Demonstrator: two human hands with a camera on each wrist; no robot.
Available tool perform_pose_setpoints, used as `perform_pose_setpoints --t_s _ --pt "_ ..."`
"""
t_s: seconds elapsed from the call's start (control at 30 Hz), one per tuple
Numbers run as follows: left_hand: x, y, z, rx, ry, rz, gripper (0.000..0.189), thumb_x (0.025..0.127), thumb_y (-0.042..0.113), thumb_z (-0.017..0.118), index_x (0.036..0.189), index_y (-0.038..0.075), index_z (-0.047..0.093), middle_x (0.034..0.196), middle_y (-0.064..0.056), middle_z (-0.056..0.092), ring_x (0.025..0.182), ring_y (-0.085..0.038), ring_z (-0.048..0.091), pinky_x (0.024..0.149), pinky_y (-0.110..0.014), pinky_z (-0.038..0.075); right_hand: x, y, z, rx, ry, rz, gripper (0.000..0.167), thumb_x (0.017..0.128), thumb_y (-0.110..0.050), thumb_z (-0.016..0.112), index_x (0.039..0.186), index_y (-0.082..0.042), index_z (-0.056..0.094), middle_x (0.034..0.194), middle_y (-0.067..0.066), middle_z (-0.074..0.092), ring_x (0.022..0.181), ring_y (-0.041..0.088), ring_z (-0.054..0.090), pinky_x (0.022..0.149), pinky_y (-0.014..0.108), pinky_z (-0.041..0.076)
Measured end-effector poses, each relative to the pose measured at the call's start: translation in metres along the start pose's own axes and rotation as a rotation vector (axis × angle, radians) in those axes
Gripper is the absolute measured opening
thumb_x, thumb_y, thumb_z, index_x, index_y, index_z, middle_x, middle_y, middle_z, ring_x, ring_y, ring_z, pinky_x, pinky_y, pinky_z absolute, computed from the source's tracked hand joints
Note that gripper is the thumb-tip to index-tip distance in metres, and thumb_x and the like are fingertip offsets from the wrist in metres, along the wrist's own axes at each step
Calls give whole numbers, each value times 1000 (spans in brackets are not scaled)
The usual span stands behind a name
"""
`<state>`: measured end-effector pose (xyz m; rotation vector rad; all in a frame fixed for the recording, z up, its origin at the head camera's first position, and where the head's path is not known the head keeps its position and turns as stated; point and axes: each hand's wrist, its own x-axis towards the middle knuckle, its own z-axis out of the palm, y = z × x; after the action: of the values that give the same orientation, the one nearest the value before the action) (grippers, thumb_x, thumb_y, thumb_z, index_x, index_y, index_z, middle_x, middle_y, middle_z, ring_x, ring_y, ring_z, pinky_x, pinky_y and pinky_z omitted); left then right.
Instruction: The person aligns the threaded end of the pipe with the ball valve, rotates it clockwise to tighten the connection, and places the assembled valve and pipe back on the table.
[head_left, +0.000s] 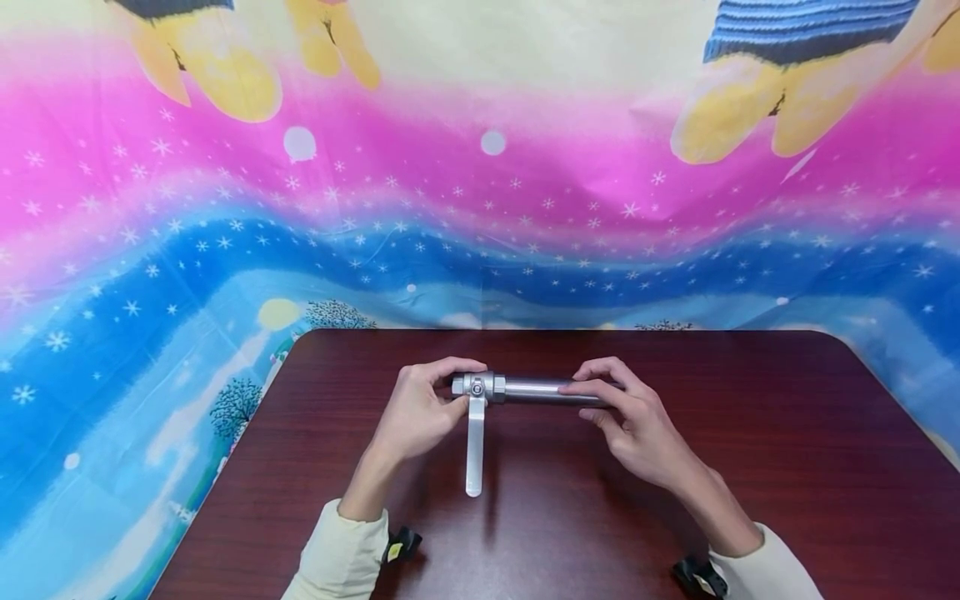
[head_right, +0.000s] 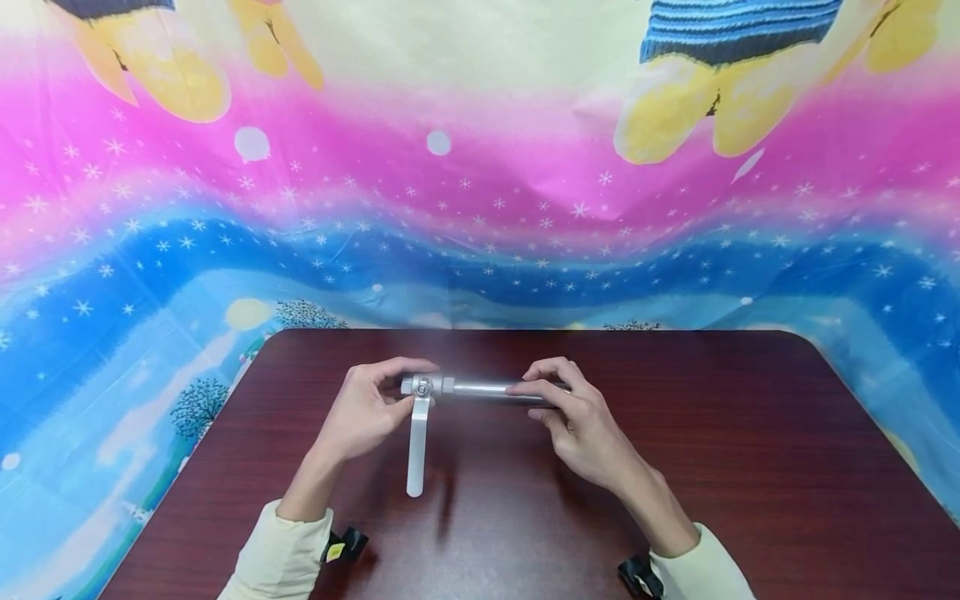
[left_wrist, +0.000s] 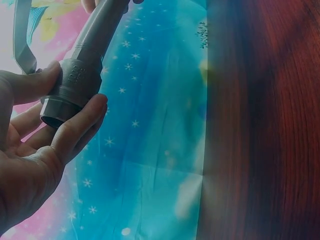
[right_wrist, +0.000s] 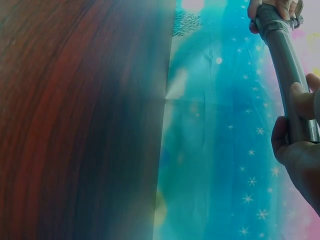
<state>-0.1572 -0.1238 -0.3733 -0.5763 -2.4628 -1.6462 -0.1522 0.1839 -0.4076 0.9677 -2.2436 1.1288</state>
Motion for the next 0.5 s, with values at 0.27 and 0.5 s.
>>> perform_pose_setpoints --t_s 0.27,0.5 --pt "0 1 0 -1 4 -5 41 85 -12 72 121 8 80 105 -14 80 78 -13 70 69 -31 61 1 0 -1 -2 4 17 49 84 17 78 121 -15 80 125 2 65 111 7 60 86 11 48" --pt "0 0 1 -20 -3 -5 41 85 -13 72 120 8 80 105 -15 80 79 -13 71 72 -32 62 0 2 -1 -13 14 7 51 85 17 76 125 -15 80 124 2 67 106 6 61 81 14 47"
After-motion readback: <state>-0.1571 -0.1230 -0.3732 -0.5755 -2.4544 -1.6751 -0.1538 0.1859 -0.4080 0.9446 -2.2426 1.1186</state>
